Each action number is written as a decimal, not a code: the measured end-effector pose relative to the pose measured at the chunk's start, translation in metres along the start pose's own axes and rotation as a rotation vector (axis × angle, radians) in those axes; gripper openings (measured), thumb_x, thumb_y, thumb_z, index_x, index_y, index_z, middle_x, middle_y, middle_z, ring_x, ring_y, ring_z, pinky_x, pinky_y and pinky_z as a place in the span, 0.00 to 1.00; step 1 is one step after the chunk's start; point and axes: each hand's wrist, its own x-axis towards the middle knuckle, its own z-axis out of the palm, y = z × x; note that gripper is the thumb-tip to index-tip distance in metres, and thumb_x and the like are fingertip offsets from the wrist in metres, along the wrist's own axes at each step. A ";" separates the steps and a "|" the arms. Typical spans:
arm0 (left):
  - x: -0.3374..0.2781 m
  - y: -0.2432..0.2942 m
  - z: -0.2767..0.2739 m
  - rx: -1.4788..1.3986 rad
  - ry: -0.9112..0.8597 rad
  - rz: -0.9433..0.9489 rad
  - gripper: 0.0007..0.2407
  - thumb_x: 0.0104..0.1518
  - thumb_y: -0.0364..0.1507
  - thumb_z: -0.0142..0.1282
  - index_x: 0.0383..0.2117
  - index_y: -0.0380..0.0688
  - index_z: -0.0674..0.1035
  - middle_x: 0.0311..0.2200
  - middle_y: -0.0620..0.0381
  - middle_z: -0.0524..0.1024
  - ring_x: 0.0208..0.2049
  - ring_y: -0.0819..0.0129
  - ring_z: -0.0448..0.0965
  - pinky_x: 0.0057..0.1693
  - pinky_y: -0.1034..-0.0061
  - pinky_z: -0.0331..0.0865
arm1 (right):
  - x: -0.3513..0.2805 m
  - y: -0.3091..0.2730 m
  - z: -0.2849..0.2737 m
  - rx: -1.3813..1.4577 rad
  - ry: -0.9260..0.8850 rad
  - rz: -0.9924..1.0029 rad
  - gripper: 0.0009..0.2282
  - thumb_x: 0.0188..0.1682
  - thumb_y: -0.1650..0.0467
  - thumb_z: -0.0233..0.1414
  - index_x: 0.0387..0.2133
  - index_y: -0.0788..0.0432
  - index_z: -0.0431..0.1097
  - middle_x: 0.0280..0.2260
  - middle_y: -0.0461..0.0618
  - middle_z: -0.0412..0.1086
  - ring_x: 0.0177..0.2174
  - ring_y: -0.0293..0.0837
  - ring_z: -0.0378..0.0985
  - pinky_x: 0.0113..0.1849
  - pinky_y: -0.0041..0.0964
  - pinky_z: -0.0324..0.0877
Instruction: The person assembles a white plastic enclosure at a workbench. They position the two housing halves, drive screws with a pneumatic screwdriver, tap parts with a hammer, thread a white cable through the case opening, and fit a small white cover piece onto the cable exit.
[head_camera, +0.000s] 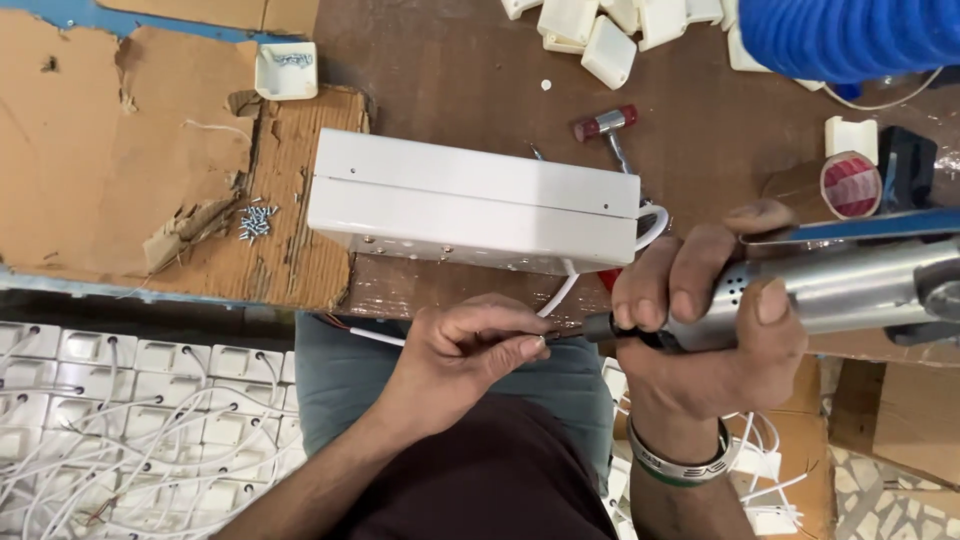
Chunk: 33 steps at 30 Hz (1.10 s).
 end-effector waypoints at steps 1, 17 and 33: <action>0.000 0.000 0.000 -0.020 0.002 -0.027 0.06 0.61 0.19 0.60 0.42 0.33 0.83 0.41 0.52 0.81 0.41 0.73 0.83 0.49 0.80 0.80 | 0.001 0.000 0.002 0.002 0.015 0.001 0.14 0.59 0.63 0.54 0.49 0.58 0.63 0.23 0.46 0.59 0.21 0.42 0.63 0.27 0.39 0.64; -0.001 -0.003 0.017 -0.049 0.064 0.039 0.17 0.63 0.17 0.59 0.58 0.36 0.73 0.42 0.57 0.79 0.45 0.77 0.80 0.55 0.80 0.78 | 0.014 0.000 -0.013 -0.325 0.055 -0.089 0.17 0.60 0.58 0.55 0.48 0.58 0.61 0.21 0.44 0.59 0.17 0.40 0.62 0.22 0.38 0.63; -0.003 -0.005 0.009 -0.034 0.086 0.015 0.16 0.63 0.18 0.59 0.57 0.35 0.73 0.41 0.57 0.79 0.45 0.77 0.80 0.55 0.81 0.77 | 0.004 -0.004 -0.007 -0.122 0.110 -0.043 0.22 0.58 0.57 0.52 0.56 0.59 0.60 0.24 0.46 0.58 0.20 0.41 0.62 0.26 0.37 0.63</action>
